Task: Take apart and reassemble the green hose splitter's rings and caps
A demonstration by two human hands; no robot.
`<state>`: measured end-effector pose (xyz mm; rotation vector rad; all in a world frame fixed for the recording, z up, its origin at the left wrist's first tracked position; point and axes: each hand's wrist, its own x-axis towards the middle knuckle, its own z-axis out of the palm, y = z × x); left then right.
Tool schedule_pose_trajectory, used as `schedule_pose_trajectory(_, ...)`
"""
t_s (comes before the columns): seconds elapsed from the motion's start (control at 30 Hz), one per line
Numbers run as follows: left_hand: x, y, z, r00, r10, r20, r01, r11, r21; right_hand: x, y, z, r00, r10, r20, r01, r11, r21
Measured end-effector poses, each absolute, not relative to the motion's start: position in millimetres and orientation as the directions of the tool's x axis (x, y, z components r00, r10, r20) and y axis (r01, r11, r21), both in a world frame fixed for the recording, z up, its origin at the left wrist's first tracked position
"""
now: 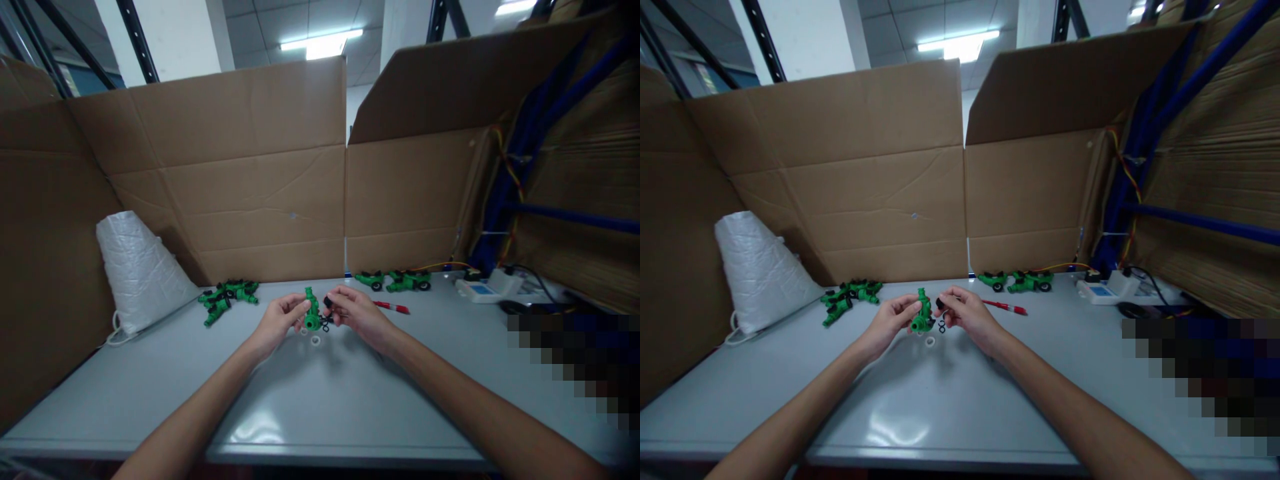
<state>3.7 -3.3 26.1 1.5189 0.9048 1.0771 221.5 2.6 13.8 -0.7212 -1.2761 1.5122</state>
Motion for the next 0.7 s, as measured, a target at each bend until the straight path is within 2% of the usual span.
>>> schedule_pose_trajectory(0.53,3.5,-2.0,25.1,0.328,0.921,0.209,0.036,-0.233,0.972,219.8,0.3,12.9,-0.349,0.915,0.203,-0.342,0.077,-0.937)
schedule_pose_trajectory(0.7,3.5,-1.9,25.8,0.306,0.928,0.211,0.058,-0.239,0.969,217.9,1.3,12.7,-0.304,0.938,0.169,-0.279,0.082,-0.957)
